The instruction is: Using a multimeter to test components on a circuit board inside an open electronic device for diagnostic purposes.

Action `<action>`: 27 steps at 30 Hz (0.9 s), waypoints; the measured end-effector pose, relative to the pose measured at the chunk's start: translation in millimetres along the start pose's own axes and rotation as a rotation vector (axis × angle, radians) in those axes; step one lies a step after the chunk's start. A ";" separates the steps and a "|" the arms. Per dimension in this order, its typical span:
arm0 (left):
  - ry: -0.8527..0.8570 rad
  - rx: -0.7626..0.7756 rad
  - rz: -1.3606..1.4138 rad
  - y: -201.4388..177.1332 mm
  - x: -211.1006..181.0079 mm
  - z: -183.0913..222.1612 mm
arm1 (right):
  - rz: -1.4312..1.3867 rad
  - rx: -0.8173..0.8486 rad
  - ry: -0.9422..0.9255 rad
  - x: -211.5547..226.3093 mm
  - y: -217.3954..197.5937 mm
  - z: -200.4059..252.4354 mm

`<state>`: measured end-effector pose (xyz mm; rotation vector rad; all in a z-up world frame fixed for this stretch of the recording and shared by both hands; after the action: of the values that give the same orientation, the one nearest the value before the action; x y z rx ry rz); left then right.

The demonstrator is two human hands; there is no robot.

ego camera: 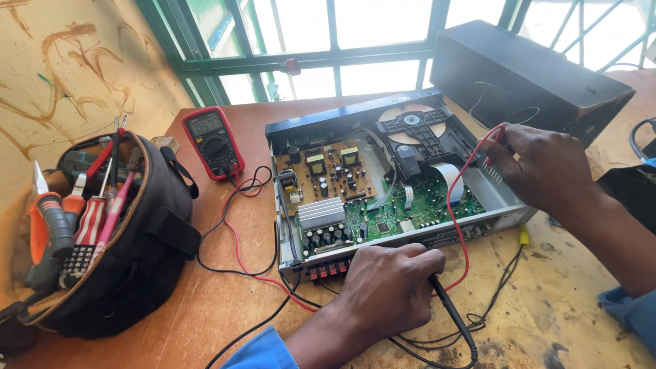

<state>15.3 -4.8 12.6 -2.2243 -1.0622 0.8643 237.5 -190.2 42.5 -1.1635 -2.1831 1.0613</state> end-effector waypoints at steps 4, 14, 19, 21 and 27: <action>-0.001 0.001 0.011 1.2 -0.1 -0.8 | -0.092 -0.053 -0.041 1.3 -2.3 0.3; -0.008 0.053 -0.028 -1.8 -3.9 -7.4 | -0.397 -0.001 0.125 1.5 -11.1 -3.6; -0.016 0.049 -0.022 0.9 -4.0 -8.3 | -0.398 -0.038 0.092 -0.3 -11.3 -2.0; -0.024 0.053 -0.017 1.4 -3.7 -7.8 | -0.405 -0.029 0.087 -0.5 -10.7 -1.6; -0.010 0.043 -0.032 1.4 -3.0 -7.1 | -0.418 -0.025 0.089 -0.3 -10.0 -1.3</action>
<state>19.7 -9.2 17.3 -2.1633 -1.0713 0.8774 233.7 -193.5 51.2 -0.7005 -2.2390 0.7879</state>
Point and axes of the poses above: each hand's wrist, its own z-axis away from the middle knuckle, its own y-axis out of the palm, x = y × z, the point moved 2 cm from there along -z, towards the middle knuckle, and after that the axes turned 8 degrees about -x, right-handed, at the moved point
